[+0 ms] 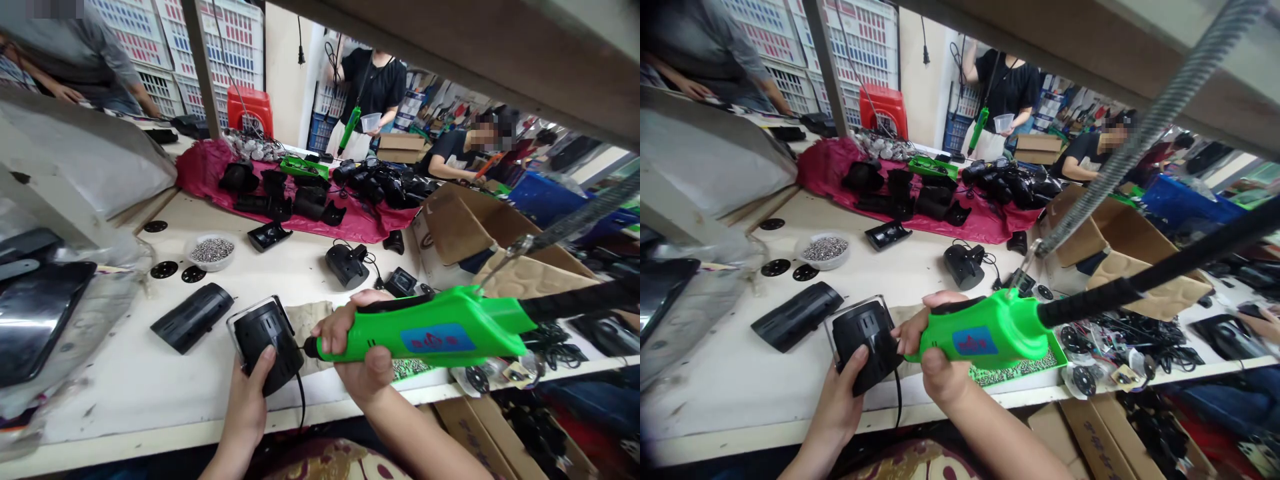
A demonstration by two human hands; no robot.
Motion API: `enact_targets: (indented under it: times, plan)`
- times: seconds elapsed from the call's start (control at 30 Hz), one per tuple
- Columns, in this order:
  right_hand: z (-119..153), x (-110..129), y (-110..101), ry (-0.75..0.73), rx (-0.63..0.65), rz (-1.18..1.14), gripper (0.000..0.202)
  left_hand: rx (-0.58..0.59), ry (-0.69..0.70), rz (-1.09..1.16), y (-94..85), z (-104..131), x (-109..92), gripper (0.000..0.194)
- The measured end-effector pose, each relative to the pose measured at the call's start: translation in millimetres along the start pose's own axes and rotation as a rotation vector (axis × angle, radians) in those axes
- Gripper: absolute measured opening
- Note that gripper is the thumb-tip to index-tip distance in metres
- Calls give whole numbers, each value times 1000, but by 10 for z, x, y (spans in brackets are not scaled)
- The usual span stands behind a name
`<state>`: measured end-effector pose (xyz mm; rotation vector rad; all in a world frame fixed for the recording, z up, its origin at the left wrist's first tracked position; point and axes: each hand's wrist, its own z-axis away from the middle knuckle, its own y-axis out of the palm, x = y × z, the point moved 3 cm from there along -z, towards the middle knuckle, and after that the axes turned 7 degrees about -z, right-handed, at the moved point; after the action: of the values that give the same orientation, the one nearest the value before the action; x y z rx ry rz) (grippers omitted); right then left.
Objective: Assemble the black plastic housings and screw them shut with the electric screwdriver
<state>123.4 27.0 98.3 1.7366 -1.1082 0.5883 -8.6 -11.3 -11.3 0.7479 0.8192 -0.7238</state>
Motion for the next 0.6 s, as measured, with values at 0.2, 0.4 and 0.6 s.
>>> enact_targets:
  times: [0.2,0.4,0.6]
  plan:
    - [-37,-210,59,53,90,-39,44,2,7,2,-7,-19,57,70]
    - [-77,-238,66,95,91,-160,38,-61,2,78,20,1,115,79]
    - [-10,-286,2,82,73,-167,40,-16,-6,72,27,1,71,74]
